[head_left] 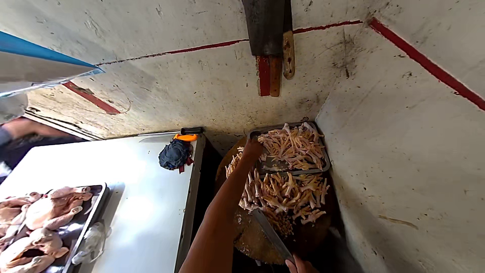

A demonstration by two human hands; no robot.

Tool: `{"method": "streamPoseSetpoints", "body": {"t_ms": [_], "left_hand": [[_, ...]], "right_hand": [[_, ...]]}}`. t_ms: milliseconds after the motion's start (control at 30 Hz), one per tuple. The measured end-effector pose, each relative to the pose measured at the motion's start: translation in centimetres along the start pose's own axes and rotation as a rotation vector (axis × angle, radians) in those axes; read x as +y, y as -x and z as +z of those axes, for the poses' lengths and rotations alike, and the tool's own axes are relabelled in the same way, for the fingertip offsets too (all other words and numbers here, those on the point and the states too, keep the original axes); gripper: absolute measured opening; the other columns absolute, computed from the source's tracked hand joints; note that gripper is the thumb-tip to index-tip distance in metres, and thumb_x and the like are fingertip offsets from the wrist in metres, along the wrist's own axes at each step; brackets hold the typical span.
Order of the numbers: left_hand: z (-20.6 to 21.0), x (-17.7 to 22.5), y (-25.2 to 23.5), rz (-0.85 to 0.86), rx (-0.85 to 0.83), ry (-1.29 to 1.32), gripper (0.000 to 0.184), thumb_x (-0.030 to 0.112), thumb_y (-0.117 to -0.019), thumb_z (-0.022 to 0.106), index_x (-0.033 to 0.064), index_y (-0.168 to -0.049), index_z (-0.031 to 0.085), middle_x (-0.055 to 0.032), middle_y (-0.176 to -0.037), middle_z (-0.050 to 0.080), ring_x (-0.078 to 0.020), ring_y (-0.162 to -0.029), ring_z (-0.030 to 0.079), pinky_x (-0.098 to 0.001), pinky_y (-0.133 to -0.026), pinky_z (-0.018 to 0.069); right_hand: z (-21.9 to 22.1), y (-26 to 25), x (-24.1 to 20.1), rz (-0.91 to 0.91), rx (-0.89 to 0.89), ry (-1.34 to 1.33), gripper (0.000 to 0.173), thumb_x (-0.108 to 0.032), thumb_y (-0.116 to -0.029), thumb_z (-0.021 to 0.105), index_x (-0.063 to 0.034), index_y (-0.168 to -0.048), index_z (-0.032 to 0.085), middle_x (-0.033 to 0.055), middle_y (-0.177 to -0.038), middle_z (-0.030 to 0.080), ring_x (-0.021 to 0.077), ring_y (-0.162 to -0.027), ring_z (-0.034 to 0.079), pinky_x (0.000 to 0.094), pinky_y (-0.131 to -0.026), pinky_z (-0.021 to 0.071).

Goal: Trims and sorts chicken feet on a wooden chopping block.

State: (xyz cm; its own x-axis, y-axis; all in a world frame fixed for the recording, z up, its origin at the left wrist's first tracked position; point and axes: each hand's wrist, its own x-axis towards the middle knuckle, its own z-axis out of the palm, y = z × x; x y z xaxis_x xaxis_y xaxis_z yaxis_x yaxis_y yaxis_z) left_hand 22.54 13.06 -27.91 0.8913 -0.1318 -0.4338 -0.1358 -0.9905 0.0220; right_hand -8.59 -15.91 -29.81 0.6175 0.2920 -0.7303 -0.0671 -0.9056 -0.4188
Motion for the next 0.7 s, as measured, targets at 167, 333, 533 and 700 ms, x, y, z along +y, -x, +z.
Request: {"method": "streamPoseSetpoints", "body": {"t_ms": [167,333,533,700], "left_hand": [[0.5,-1.5,7.5,-0.051,0.302,0.437,0.031,0.014,-0.1078,0.047,-0.0015,-0.129,0.064,-0.0208,-0.138,0.060,-0.0372,-0.136,0.051,-0.0558,-0.117,0.0349],[5.1,0.6,21.5,-0.252,0.401,1.424,0.030,0.018,-0.1125,0.039,-0.0072,-0.123,0.051,-0.0183,-0.105,0.069,-0.0234,-0.078,0.074,-0.0401,-0.074,0.0651],[17.5,5.3,29.2,-0.495,0.407,1.579,0.017,0.003,-0.0933,0.067,-0.0057,-0.107,0.062,-0.0129,-0.099,0.066,-0.0166,-0.084,0.065,-0.0329,-0.076,0.0567],[24.4,8.7,30.9,-0.209,0.361,0.996,0.022,0.001,-0.0989,0.053,-0.0056,-0.108,0.072,-0.0247,-0.128,0.064,-0.0384,-0.125,0.059,-0.0471,-0.110,0.0460]], "right_hand": [[1.0,0.1,0.0,0.057,0.000,0.022,0.050,-0.041,-0.1089,0.044,-0.0009,-0.131,0.064,0.0238,-0.108,0.074,0.0412,-0.106,0.072,0.0593,-0.090,0.0551],[1.9,-0.5,0.3,0.066,0.058,0.050,0.052,-0.044,-0.1089,0.045,-0.0015,-0.134,0.062,0.0254,-0.110,0.072,0.0429,-0.106,0.070,0.0609,-0.091,0.0544],[2.2,-0.4,-0.6,0.068,0.082,0.066,0.047,-0.039,-0.1093,0.048,-0.0033,-0.138,0.059,0.0257,-0.107,0.072,0.0444,-0.102,0.070,0.0629,-0.089,0.0538],[3.3,1.7,-1.8,0.064,0.152,0.146,0.045,-0.038,-0.1111,0.044,-0.0011,-0.127,0.064,0.0249,-0.100,0.072,0.0430,-0.098,0.071,0.0609,-0.085,0.0544]]}}
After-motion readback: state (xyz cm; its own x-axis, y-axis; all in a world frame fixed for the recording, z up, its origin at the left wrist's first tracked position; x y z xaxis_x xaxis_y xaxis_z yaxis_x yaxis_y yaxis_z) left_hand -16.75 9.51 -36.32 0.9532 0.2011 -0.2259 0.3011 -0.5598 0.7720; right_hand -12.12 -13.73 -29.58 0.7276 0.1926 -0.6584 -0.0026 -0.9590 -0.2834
